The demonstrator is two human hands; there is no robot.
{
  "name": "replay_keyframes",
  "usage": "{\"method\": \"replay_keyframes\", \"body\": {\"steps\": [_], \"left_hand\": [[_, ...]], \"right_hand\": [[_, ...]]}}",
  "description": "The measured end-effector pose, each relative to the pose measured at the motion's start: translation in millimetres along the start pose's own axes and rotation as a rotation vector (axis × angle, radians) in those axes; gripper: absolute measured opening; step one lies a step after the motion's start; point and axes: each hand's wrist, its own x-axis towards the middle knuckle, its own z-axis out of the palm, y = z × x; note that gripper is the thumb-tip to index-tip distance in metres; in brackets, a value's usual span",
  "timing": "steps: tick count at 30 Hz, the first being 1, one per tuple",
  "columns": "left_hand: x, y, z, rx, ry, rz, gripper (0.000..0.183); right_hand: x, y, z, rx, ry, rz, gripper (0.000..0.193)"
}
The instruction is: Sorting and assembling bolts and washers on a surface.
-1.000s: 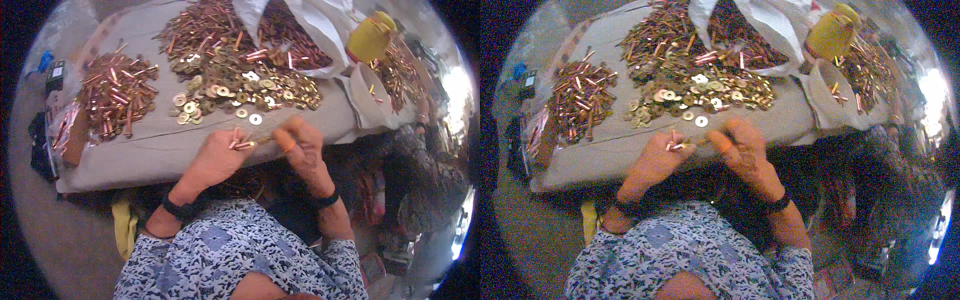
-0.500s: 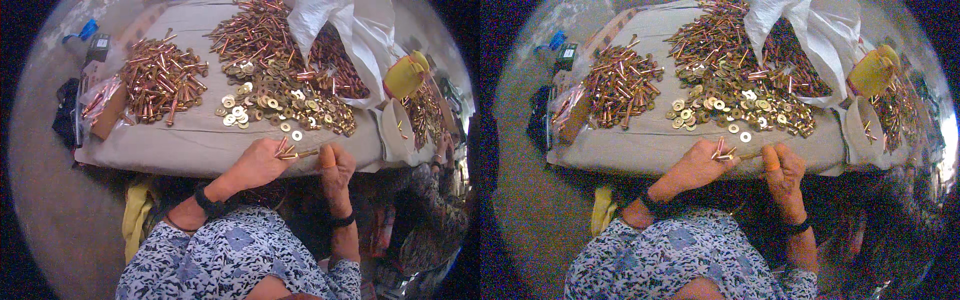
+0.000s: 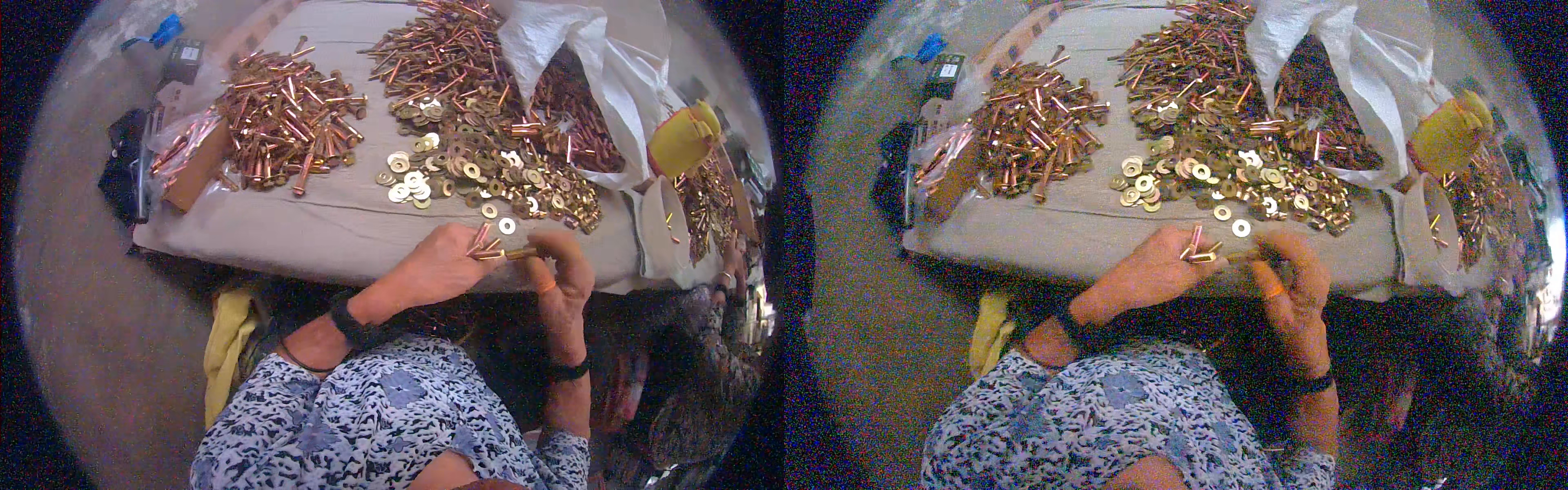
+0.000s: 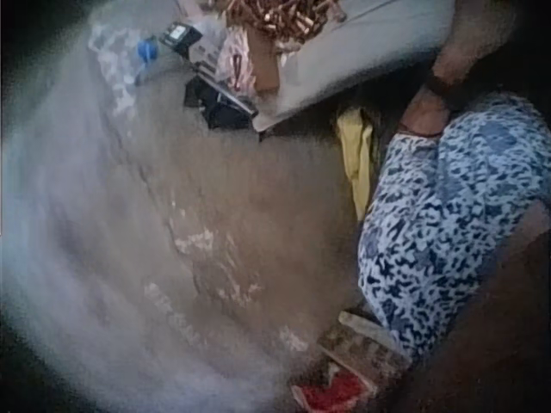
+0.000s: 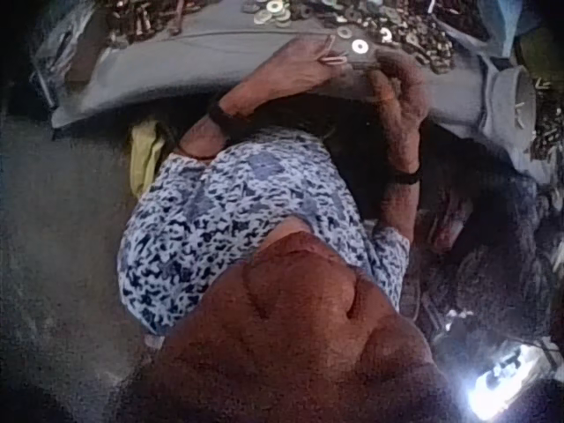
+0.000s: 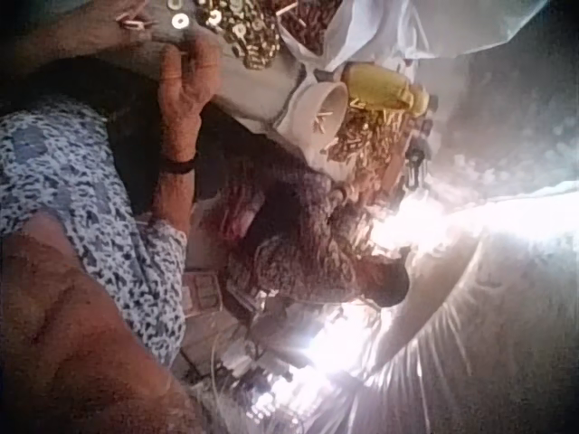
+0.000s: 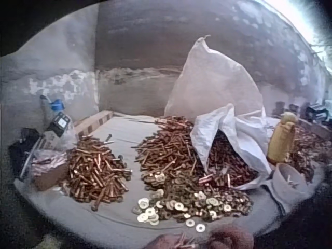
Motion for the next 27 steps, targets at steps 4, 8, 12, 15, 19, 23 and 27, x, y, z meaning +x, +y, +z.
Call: {"method": "replay_keyframes", "body": {"steps": [4,8,12,15,19,23,27], "left_hand": [[0,-4,3,0.043,-0.046,-0.011,0.029],[1,-4,3,0.039,-0.009,0.026,0.027],[1,-3,5,0.046,-0.009,-0.056,0.026],[-3,3,3,0.010,-0.018,-0.126,0.025],[-2,8,4,-0.127,0.022,-0.113,0.024],[-2,10,-3,-0.087,-0.057,-0.163,0.023],[-2,6,-7,-0.067,-0.045,-0.131,0.024]], "right_hand": [[-5,1,-22,-0.252,-0.256,0.215,0.011],[-5,-1,-15,-0.202,-0.107,0.186,0.014],[-1,-10,-1,-0.096,-0.033,-0.010,0.027],[-1,-7,-14,-0.171,-0.183,0.159,0.019],[0,-4,-3,-0.076,-0.029,0.040,0.021],[1,2,-20,-0.115,-0.260,0.043,0.016],[4,2,-17,-0.171,-0.241,0.267,0.020]]}}
